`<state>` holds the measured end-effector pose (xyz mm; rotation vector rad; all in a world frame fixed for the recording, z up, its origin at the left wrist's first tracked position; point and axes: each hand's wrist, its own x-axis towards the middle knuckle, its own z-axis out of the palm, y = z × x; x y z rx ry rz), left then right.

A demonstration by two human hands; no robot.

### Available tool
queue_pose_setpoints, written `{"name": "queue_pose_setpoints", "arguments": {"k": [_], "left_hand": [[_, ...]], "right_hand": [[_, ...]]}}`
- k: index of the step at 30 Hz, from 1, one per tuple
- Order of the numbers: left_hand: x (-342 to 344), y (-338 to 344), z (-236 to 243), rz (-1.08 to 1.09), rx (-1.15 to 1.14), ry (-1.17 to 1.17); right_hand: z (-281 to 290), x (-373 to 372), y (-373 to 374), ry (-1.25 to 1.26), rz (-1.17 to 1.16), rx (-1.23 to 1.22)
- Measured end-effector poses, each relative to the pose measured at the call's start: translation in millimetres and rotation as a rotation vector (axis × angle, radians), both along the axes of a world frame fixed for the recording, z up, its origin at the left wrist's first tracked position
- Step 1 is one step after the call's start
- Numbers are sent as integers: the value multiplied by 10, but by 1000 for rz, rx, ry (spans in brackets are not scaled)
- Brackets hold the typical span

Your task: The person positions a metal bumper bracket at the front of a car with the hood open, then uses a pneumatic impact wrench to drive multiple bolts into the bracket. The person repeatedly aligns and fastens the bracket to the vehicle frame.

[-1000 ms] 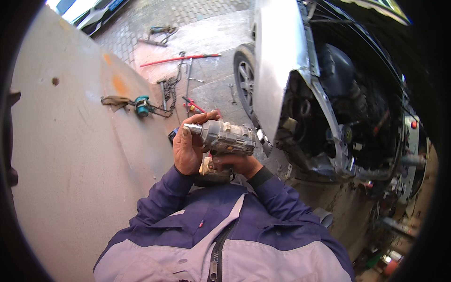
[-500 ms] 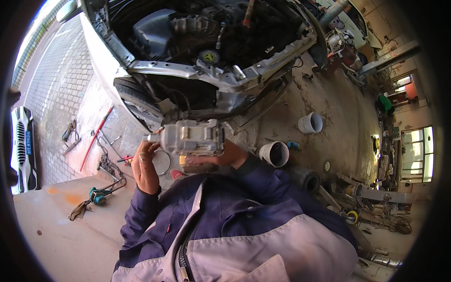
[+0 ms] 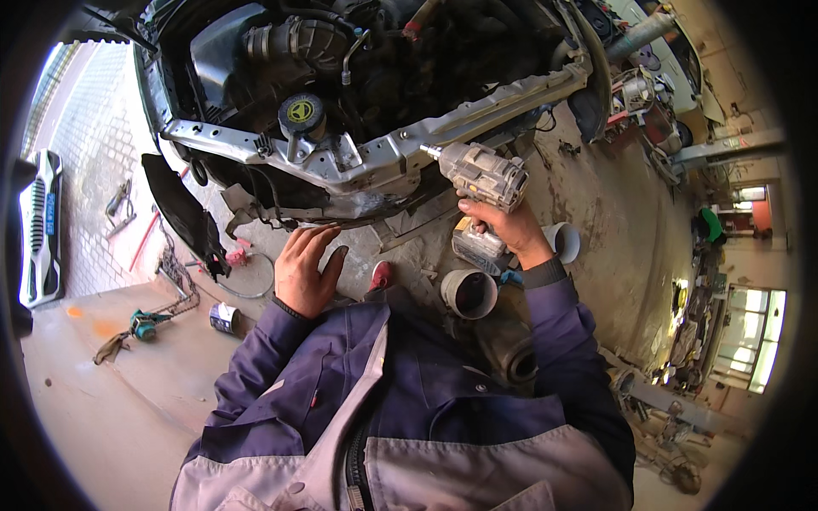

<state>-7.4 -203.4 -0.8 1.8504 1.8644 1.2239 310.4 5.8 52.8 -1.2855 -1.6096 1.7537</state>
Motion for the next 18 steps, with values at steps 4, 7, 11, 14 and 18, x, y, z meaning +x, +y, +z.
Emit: {"name": "queue_pose_setpoints", "arguments": {"k": [4,7,11,14,18], "left_hand": [[54,258,-16,20,24,72],[20,505,-46,11,80,131],[-23,874,-124,-14,217,146],[6,1046,-151,-20,215,158],[18,1181,-140,-10,209,183]], "right_hand": [[-56,32,474,-93,68,-70],[-41,-44,714,-162,140,-71],[38,-188,907,-155,178,-152],[135,-236,1035,-223,215,-199],[185,-275,1195,-243,287,-195]]}}
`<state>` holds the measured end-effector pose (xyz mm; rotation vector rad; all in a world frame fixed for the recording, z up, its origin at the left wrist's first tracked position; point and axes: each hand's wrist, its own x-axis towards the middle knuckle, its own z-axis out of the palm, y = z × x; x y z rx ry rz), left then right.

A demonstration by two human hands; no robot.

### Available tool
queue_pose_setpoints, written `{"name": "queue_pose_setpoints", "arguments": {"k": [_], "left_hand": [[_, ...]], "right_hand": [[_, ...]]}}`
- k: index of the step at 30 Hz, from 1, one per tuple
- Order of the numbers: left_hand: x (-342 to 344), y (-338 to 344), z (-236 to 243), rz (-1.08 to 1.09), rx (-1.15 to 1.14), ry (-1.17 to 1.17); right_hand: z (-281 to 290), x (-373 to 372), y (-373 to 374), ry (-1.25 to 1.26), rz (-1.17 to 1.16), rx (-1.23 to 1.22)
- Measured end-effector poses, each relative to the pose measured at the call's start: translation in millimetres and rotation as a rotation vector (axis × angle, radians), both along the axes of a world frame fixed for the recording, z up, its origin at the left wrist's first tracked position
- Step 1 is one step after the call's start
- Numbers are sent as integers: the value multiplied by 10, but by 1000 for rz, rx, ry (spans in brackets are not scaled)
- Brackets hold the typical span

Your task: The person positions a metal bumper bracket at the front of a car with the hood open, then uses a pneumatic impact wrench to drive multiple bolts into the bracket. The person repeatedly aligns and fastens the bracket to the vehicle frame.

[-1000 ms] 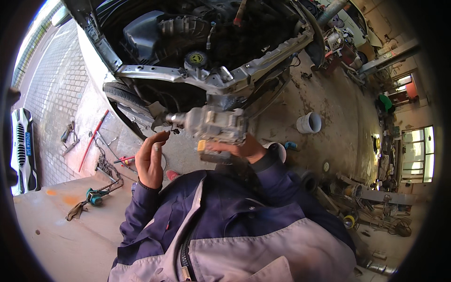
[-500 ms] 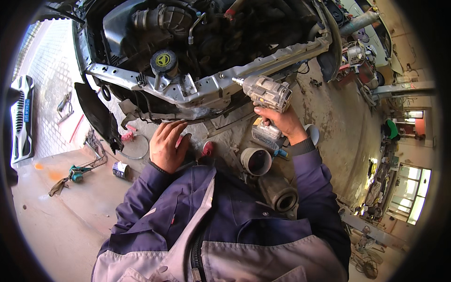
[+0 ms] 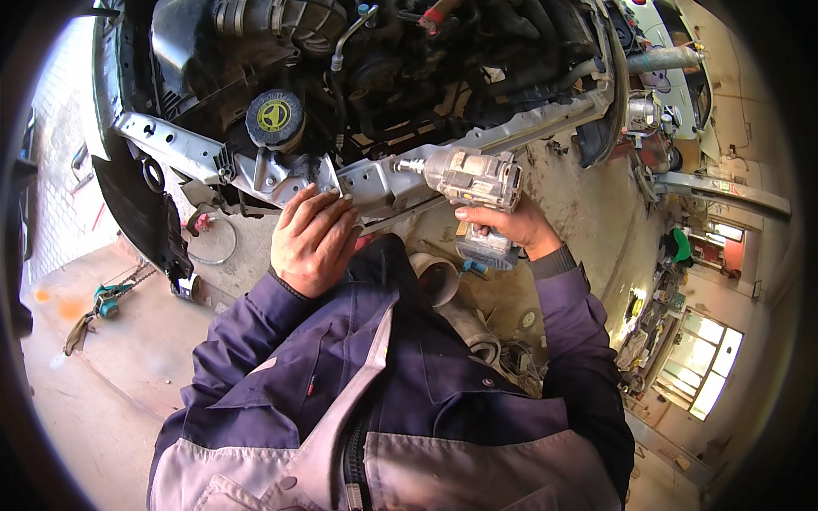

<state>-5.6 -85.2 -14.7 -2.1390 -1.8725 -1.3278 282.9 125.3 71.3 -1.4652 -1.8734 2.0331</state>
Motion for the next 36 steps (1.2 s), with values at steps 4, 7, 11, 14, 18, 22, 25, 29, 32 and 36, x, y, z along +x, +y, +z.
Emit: {"name": "queue_pose_setpoints", "arguments": {"k": [4,7,11,14,18,22,25,29,32,36], "left_hand": [[6,146,-11,46,-12,30],[60,241,-37,99,-86,47],[214,384,-45,209,-186,86],[292,463,-24,271,-298,100],[322,494,8,305,-412,73],[316,521,5,297,-434,78],[310,537,-4,295,-445,107],[308,547,-23,296,-419,72],[315,551,-36,291,-417,56],[305,542,-52,274,-427,64]], "right_hand": [[15,8,165,-42,67,-19],[22,30,337,-84,149,-45],[40,25,517,-144,248,-30],[29,-57,644,-120,371,115],[14,-65,841,-159,501,117],[-118,135,1033,-132,890,481],[-219,289,1126,15,1090,765],[-77,368,1028,140,870,795],[83,219,809,45,915,769],[328,-62,540,-230,818,393]]}}
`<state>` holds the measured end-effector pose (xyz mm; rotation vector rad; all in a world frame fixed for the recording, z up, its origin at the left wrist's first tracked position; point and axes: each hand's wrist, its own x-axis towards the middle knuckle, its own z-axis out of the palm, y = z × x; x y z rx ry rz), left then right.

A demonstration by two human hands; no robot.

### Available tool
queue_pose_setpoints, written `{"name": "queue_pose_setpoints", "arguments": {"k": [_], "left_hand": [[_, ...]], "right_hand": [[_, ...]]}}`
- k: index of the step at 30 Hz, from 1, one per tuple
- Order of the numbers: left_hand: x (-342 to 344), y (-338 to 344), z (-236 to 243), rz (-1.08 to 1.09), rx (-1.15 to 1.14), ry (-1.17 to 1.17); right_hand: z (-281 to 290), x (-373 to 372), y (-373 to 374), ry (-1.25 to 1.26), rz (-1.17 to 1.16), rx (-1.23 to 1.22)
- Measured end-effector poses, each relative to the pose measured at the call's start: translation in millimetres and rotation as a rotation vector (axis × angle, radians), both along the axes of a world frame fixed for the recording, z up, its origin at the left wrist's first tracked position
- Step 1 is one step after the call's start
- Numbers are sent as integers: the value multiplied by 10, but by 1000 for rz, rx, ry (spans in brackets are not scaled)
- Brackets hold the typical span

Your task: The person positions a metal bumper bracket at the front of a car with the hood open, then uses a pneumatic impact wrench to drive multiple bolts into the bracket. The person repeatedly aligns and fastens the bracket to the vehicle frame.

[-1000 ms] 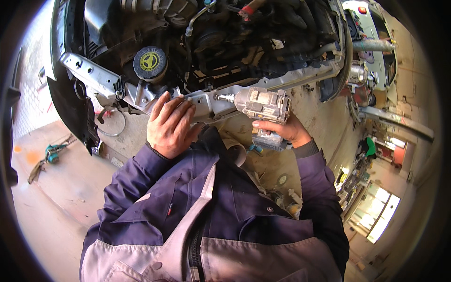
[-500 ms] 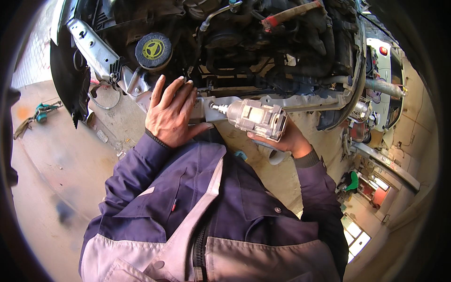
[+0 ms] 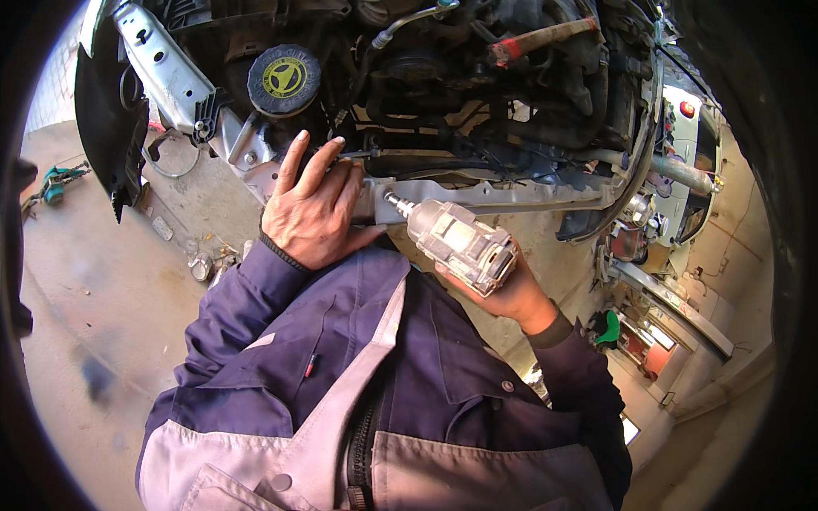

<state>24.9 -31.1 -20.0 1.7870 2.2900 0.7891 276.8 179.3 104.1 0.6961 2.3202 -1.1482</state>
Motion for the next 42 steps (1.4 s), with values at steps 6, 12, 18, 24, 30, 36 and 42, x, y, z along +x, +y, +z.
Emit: {"name": "queue_pose_setpoints", "arguments": {"k": [6,12,18,24,30,36,42], "left_hand": [[-21,-19,1,-18,-6,29],[-53,-16,13,-48,-5,32],[-50,-30,0,-43,-18,22],[-42,-23,-17,-49,-8,39],[-56,-15,-26,-59,16,53],[-65,1,-58,-59,77,101],[-45,20,-81,-36,26,182]], "right_hand": [[-114,37,-321,139,56,108],[-221,219,-373,130,-155,127],[14,-10,-375,41,-26,35],[220,-310,-264,-85,-137,3],[502,-835,-6,-45,145,178],[565,-1246,233,-155,271,157],[500,-1553,446,-263,296,32]]}}
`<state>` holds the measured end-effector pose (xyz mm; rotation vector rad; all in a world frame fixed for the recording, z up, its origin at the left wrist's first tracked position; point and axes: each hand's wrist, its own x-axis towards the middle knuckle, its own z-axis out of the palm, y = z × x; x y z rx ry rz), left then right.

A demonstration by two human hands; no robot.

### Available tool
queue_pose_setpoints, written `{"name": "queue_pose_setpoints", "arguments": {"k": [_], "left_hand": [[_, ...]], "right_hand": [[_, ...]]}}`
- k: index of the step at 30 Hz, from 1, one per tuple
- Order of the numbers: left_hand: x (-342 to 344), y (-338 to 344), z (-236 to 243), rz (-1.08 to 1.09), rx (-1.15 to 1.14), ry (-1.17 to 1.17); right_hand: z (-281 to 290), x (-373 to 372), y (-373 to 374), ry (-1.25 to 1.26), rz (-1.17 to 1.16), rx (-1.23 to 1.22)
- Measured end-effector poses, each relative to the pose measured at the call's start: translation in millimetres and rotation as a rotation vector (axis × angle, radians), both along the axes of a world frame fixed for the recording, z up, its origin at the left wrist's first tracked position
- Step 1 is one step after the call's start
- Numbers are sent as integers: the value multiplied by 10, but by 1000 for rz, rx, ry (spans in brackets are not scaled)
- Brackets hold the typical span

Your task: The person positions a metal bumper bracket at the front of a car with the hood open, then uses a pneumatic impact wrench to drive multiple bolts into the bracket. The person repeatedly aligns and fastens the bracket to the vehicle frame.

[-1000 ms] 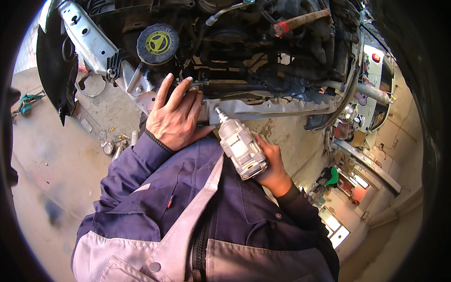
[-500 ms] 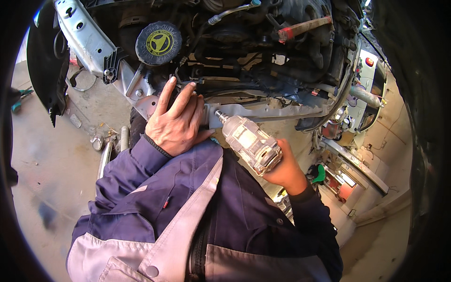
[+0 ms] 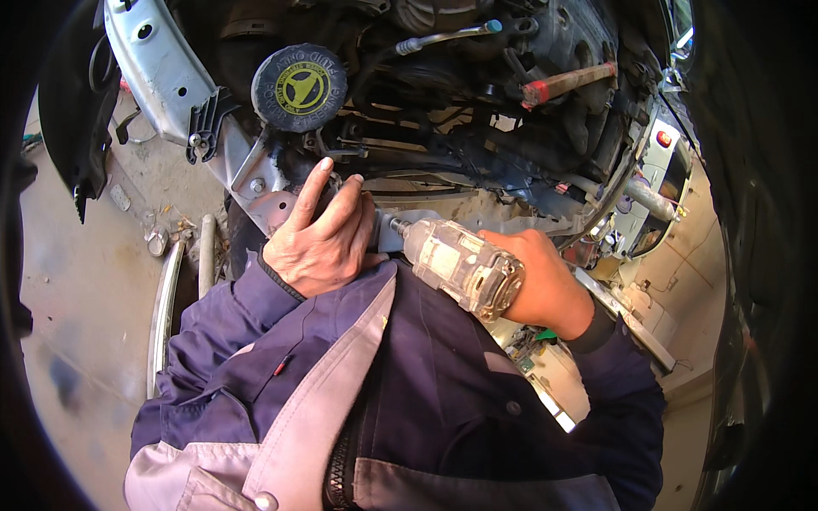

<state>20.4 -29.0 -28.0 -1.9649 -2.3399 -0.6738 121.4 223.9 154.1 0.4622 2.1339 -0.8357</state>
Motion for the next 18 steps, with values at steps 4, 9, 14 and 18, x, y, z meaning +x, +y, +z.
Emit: {"name": "queue_pose_setpoints", "arguments": {"k": [4,9,14,18], "left_hand": [[-6,6,-16,27,39,9],[-15,5,-35,41,72,0],[0,13,-57,52,85,-4],[0,13,-47,61,92,-1]], "right_hand": [[40,-204,125,-30,166,21],[-23,-321,200,-85,235,59],[5,-339,173,-55,304,71],[23,-373,149,-34,364,109]]}}
